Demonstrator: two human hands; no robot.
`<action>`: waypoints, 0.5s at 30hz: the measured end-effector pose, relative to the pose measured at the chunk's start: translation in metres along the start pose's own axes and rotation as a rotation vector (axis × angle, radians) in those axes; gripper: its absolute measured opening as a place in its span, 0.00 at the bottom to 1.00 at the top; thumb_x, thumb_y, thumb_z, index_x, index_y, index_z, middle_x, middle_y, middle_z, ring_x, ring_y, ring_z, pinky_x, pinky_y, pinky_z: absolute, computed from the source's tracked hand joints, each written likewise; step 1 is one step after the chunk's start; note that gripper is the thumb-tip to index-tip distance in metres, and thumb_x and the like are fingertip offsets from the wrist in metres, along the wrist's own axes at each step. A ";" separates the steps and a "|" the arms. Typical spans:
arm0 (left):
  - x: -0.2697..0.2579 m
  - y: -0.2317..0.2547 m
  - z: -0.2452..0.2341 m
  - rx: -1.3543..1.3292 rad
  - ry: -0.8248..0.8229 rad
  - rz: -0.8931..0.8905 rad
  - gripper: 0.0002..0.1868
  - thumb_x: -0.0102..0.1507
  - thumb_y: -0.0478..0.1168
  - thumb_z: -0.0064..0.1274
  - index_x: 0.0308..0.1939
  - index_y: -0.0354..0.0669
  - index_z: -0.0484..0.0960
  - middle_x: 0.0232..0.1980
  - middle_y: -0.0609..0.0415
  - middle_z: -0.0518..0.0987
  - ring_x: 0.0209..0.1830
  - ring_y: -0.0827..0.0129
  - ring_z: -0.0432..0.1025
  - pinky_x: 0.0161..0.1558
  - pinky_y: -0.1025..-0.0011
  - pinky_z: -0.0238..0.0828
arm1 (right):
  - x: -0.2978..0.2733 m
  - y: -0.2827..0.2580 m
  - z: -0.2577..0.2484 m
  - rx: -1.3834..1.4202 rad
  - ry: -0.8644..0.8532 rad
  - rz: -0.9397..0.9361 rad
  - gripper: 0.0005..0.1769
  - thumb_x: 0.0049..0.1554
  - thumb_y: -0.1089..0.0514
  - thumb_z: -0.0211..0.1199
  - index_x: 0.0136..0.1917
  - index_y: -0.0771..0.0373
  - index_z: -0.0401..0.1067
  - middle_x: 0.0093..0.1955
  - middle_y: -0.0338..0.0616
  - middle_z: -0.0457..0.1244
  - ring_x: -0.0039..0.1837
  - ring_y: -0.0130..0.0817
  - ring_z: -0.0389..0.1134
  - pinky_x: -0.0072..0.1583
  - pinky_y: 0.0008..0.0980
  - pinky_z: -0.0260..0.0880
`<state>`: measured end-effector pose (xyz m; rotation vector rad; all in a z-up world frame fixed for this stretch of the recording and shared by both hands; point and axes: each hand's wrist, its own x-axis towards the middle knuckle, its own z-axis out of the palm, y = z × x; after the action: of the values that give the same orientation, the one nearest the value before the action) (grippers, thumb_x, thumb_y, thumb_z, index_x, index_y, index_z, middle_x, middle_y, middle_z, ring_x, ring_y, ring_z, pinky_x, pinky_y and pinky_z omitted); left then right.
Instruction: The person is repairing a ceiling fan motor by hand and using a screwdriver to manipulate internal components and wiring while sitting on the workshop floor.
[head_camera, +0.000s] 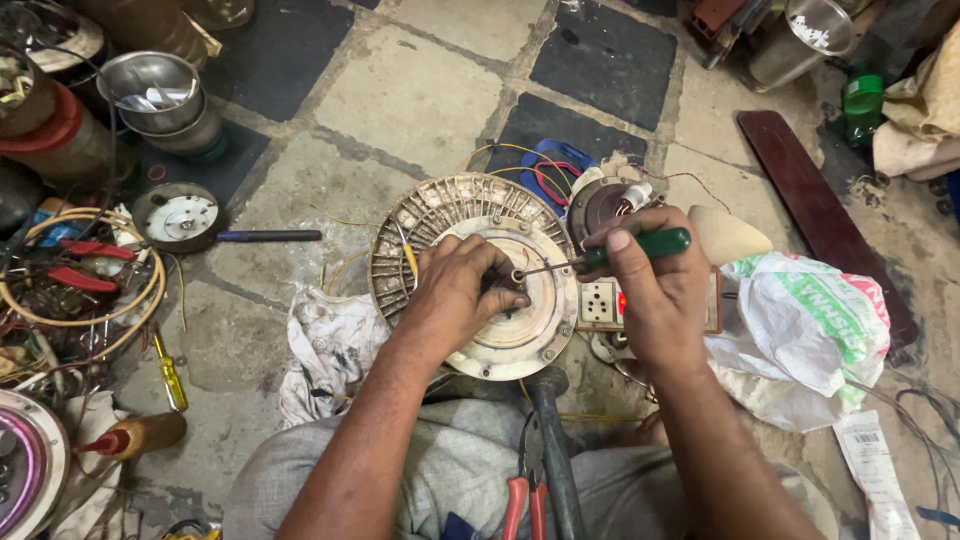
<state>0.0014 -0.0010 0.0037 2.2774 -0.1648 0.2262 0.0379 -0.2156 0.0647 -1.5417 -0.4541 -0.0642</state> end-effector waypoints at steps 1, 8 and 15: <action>0.000 0.000 0.000 -0.001 0.004 0.003 0.23 0.52 0.52 0.68 0.44 0.44 0.84 0.46 0.57 0.80 0.53 0.60 0.69 0.59 0.58 0.56 | 0.001 0.000 0.002 0.019 0.007 0.017 0.08 0.69 0.59 0.56 0.56 0.66 0.63 0.52 0.49 0.66 0.51 0.33 0.71 0.52 0.35 0.78; 0.000 -0.001 0.001 -0.004 0.006 0.004 0.22 0.52 0.52 0.69 0.43 0.44 0.84 0.45 0.56 0.80 0.52 0.59 0.69 0.58 0.57 0.56 | -0.017 0.030 0.002 0.301 0.070 -0.062 0.09 0.72 0.58 0.57 0.59 0.64 0.62 0.54 0.51 0.66 0.52 0.35 0.69 0.55 0.36 0.76; 0.000 -0.003 0.003 0.001 0.022 0.018 0.21 0.53 0.52 0.68 0.42 0.44 0.83 0.45 0.57 0.80 0.52 0.59 0.69 0.57 0.57 0.57 | -0.040 0.079 0.007 0.791 0.341 0.241 0.11 0.67 0.53 0.56 0.56 0.62 0.63 0.51 0.50 0.67 0.48 0.39 0.72 0.52 0.40 0.77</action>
<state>0.0021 -0.0012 -0.0001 2.2740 -0.1737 0.2608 0.0253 -0.2150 -0.0233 -0.7712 0.0012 0.0387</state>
